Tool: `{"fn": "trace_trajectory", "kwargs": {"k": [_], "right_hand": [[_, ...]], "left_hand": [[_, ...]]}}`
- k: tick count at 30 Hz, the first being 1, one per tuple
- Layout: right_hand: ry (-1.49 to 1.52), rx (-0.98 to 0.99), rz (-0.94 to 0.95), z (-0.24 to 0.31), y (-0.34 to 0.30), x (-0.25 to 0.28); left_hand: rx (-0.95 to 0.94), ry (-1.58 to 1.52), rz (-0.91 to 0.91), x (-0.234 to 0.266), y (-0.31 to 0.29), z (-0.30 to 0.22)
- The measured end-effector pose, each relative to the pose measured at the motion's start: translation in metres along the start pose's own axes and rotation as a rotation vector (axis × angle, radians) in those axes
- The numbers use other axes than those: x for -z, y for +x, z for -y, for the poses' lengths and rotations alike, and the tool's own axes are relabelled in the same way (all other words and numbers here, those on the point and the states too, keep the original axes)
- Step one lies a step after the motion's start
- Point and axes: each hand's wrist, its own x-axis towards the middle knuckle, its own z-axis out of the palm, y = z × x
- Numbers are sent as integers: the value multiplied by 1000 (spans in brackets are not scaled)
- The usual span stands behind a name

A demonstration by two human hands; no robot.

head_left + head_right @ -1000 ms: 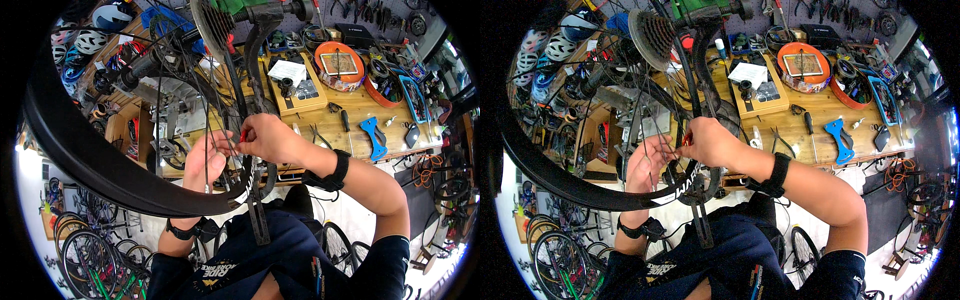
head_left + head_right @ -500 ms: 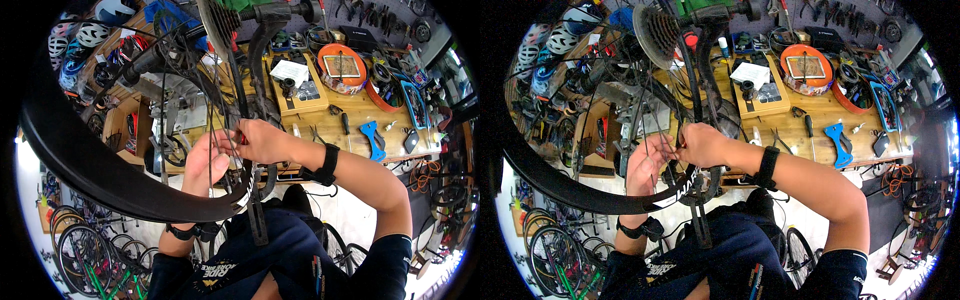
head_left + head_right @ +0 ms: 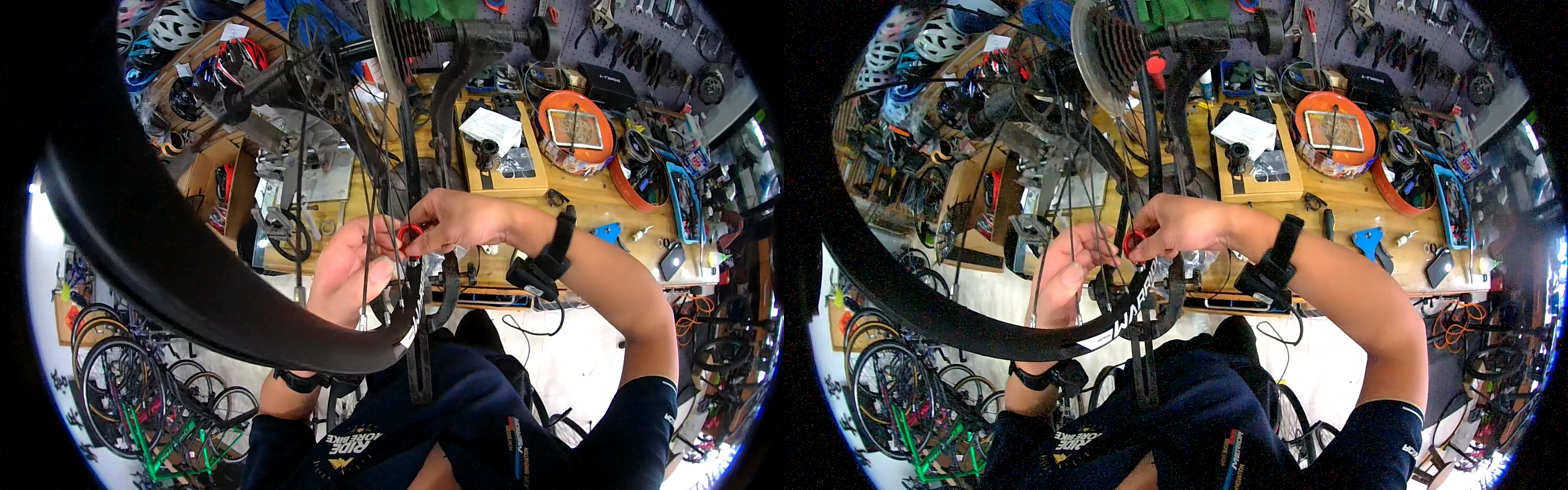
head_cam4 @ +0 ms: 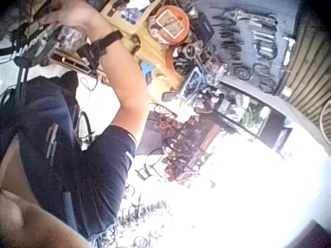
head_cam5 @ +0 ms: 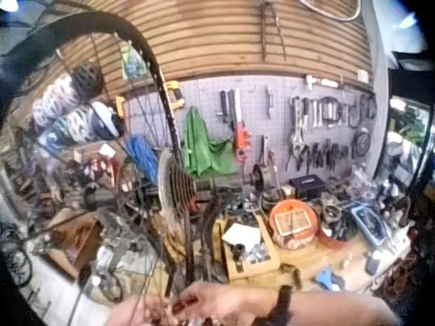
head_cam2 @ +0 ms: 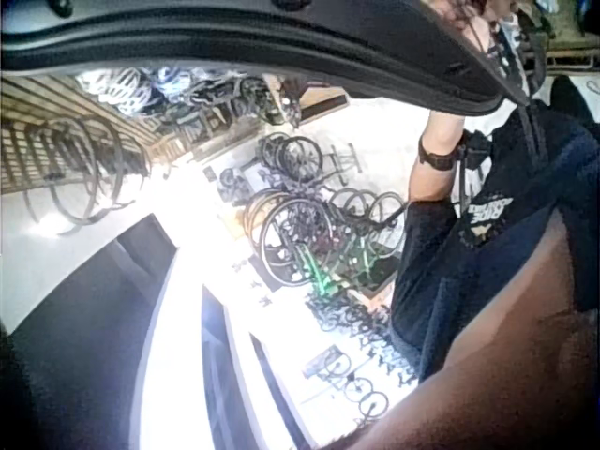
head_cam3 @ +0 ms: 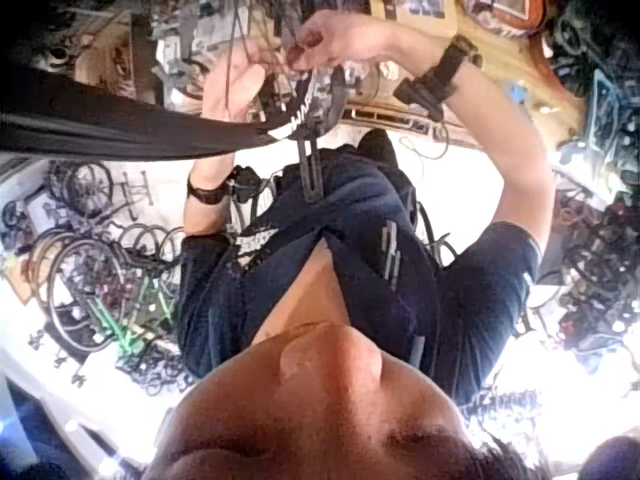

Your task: The person trues a bicycle wheel mounted on a stand using a spoke wrench. They rotate the wheel to identify wobbles and use the tool to adjust the tension of the spokes one by one.

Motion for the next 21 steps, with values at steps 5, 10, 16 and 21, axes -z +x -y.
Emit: {"fn": "trace_trajectory", "kwargs": {"k": [5,10,16,21], "right_hand": [[135,0,180,-4,12,13],[-15,-320,-156,38,6,-16],[-869,-315,-546,14,27,-31],[-1627,309,4,-46,71,6]], "left_hand": [[-7,-22,121,5,0,-9],[11,82,129,5,3,-17],[-137,143,172,18,10,11],[-116,109,135,18,9,11]]}}
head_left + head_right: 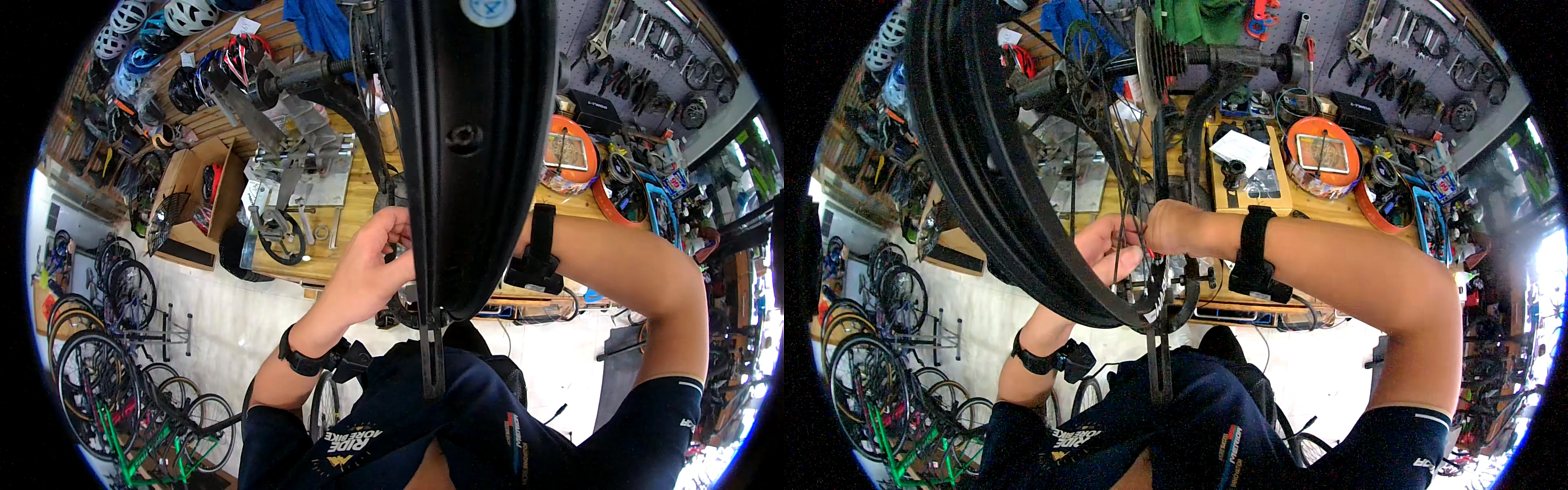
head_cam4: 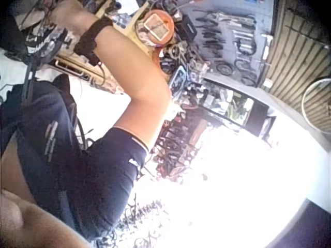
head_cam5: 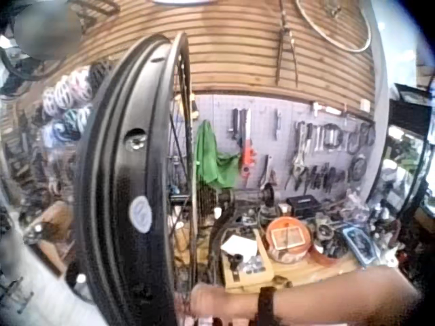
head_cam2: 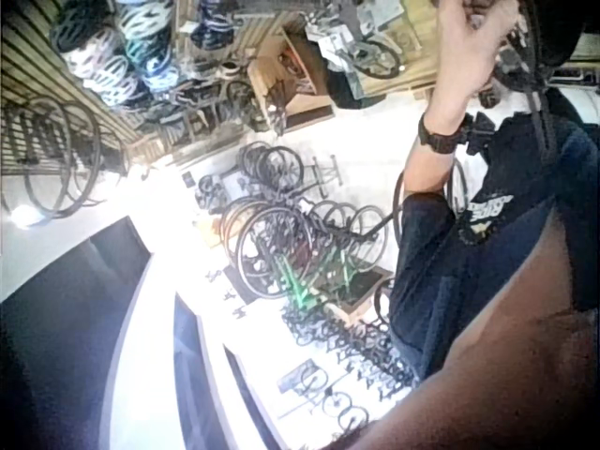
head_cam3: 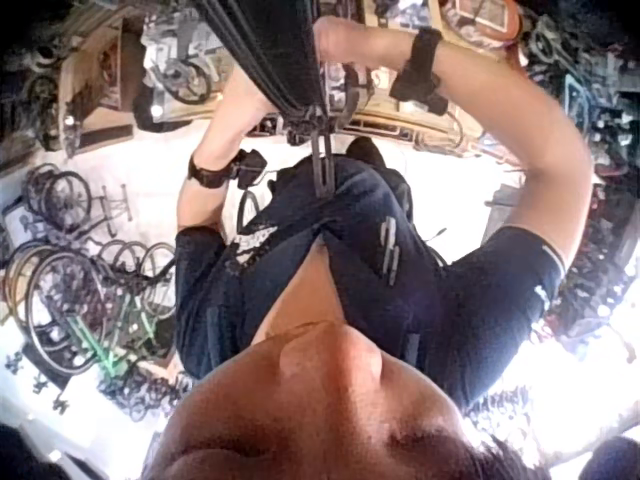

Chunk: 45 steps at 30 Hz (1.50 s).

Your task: The person trues a bicycle wheel mounted on a stand using a spoke wrench. They rotate the wheel to identify wobbles and use the tool to adjust the tension of the spokes one by one.

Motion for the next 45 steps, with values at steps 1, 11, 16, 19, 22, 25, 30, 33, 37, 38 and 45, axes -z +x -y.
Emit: {"fn": "trace_trajectory", "kwargs": {"k": [1,11,16,19,22,25,30,33,37,38,45], "right_hand": [[-71,151,-47,-6,-5,-2],[1630,-490,-136,-2,-22,8],[1235,-462,-55,-4,-20,13],[1176,-474,123,11,-34,72],[1556,-155,143,-2,-46,68],[1494,-239,169,-4,-47,69],[1381,-217,238,-11,-38,72],[1521,-67,220,-16,-40,62],[1648,150,242,-23,-35,51],[1697,187,251,-24,-32,47],[1016,-264,-316,10,-60,52]], "left_hand": [[-8,1,0,-1,1,-3],[-30,59,41,2,4,1],[83,-78,11,4,-1,2],[93,45,48,1,-1,-17],[84,32,43,-2,4,-25],[141,27,39,-5,3,-34],[190,-58,8,-6,1,-35],[196,-87,-28,-9,0,-37],[192,-51,20,-6,6,-46],[201,-54,11,-8,6,-49],[232,-98,-11,-6,0,-33]]}}
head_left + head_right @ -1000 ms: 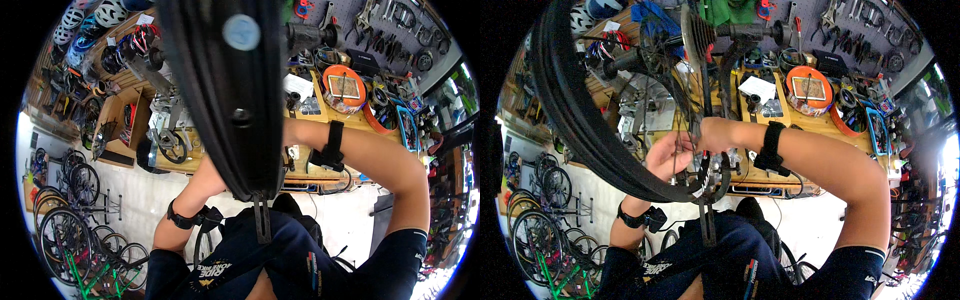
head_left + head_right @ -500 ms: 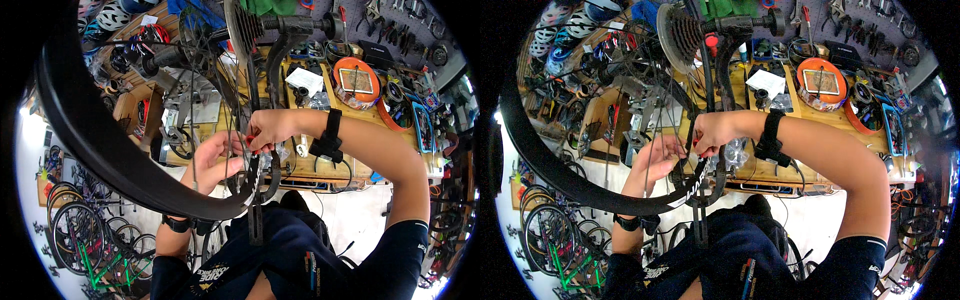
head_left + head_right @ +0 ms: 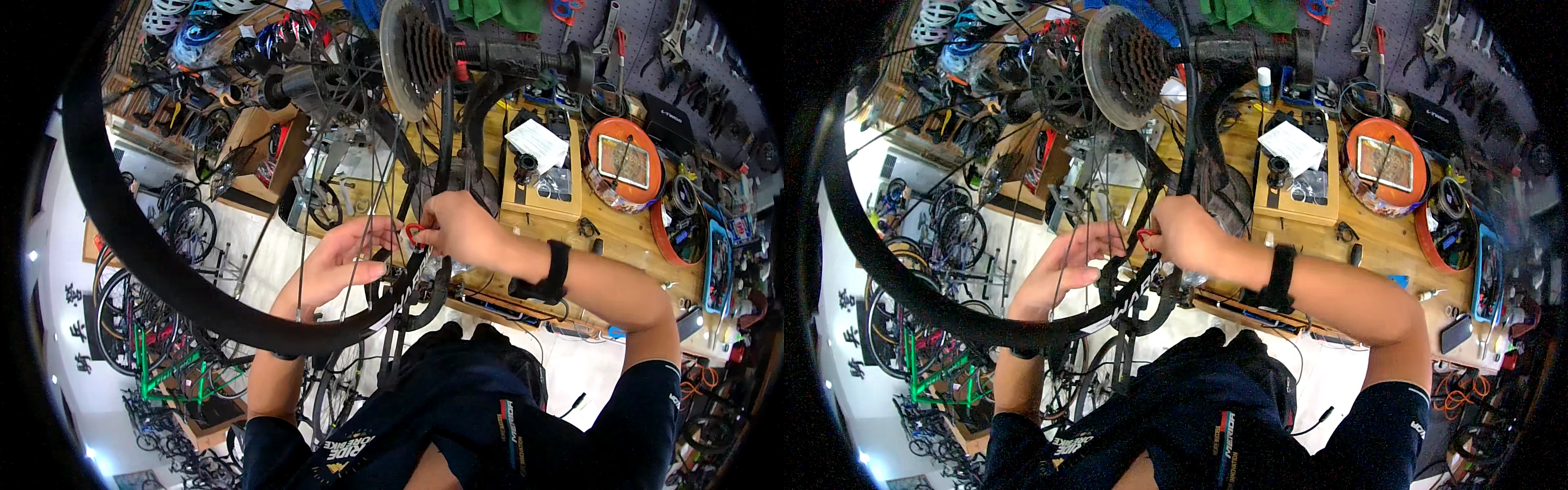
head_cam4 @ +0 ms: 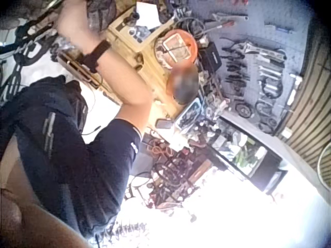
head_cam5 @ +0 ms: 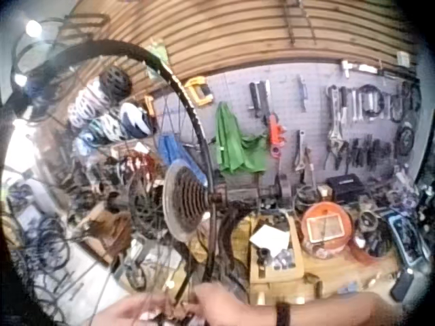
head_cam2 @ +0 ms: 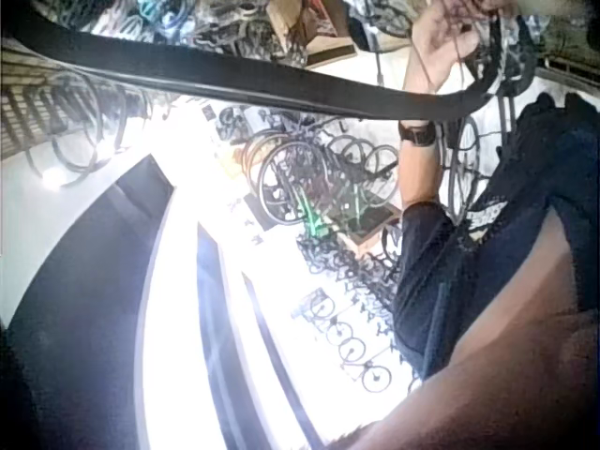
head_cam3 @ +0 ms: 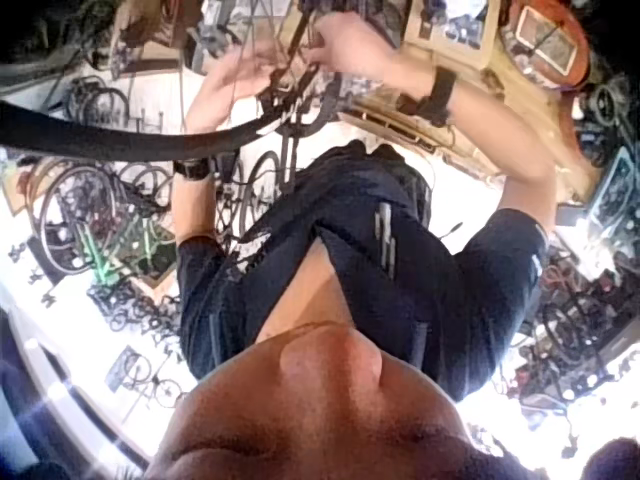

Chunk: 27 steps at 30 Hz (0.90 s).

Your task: The person trues a bicycle wheel mounted on a stand using a spoke wrench. They rotate the wheel to identify wobbles and use the tool to adjust the tension of the spokes one by one.

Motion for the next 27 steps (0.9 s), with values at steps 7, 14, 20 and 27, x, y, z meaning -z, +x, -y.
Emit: {"fn": "trace_trajectory", "kwargs": {"k": [7,14,20,27], "right_hand": [[70,-77,-159,19,-7,30],[610,-133,-108,26,-36,2],[529,-115,-235,15,-19,-21],[770,-113,57,13,-12,-11]], "left_hand": [[30,99,-78,-3,-3,1],[-22,-46,-41,-3,11,16],[4,-49,36,4,11,13],[-19,125,-33,4,3,5]]}}
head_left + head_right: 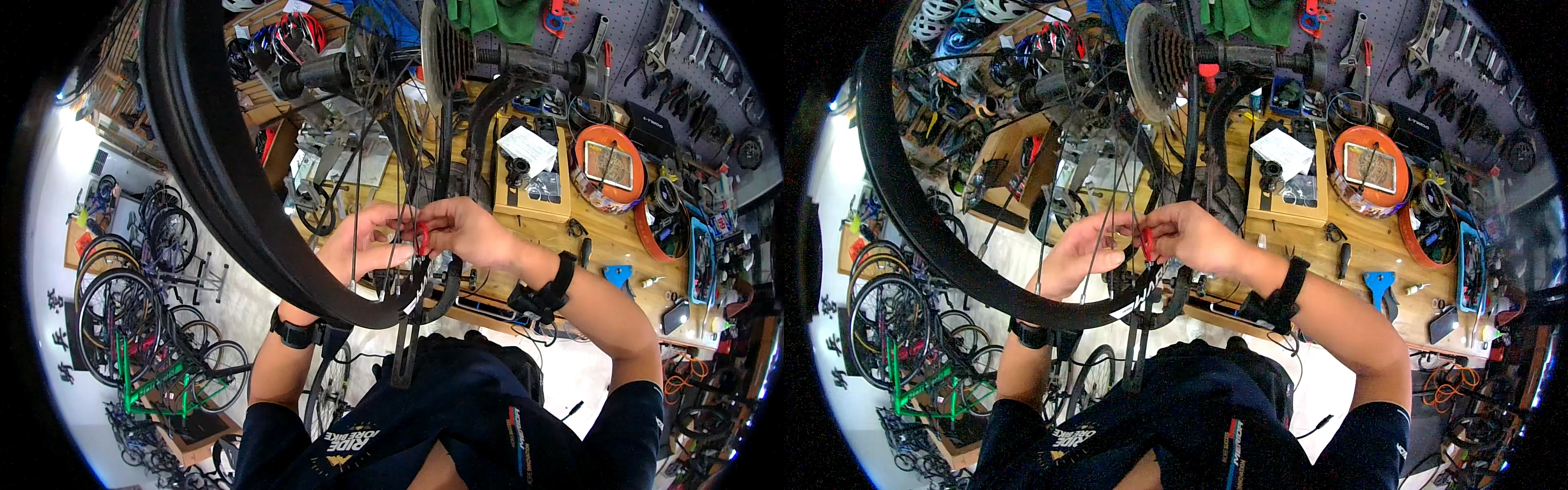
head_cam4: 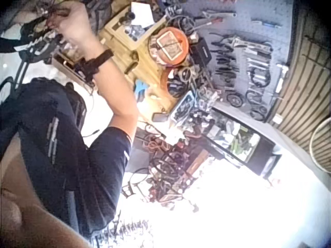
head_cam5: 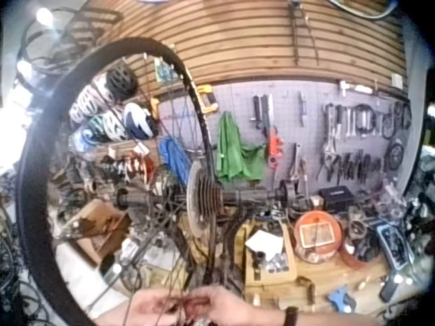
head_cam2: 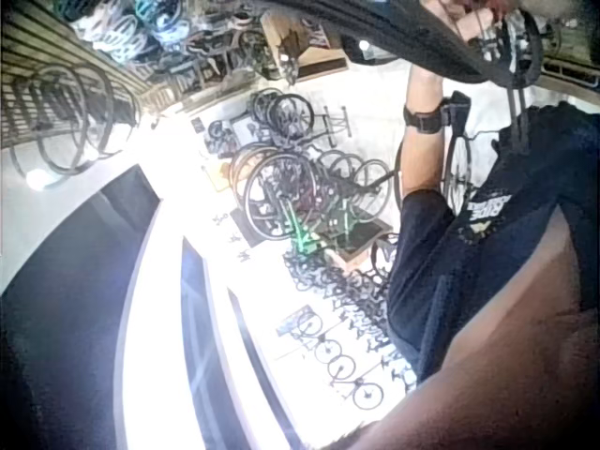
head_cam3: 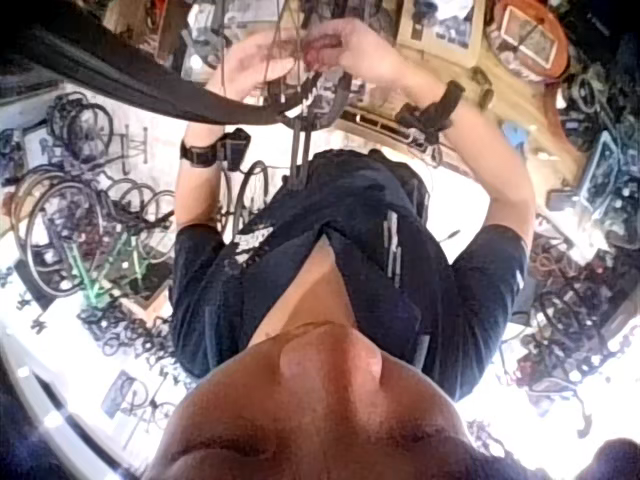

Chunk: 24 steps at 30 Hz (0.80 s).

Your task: The person trues a bicycle wheel mounted on a stand using a spoke wrench. They rotate the wheel to identify wobbles and use the tool to adjust the tension of the spokes one by one.

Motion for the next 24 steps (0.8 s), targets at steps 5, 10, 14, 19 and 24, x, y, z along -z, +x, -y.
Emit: {"fn": "trace_trajectory", "kwargs": {"k": [5,10,14,19,24], "right_hand": [[-22,-71,221,16,4,13],[-6,-58,314,10,11,10],[-52,35,249,4,9,4],[-603,88,-138,10,4,-18],[-830,134,-255,26,-4,-26]], "left_hand": [[-158,73,-100,-8,6,-12],[-90,12,-73,-5,8,-18],[-159,-29,-54,-2,7,-10],[-117,-76,-43,-3,9,-7],[-134,-68,-15,-1,13,-2]]}}
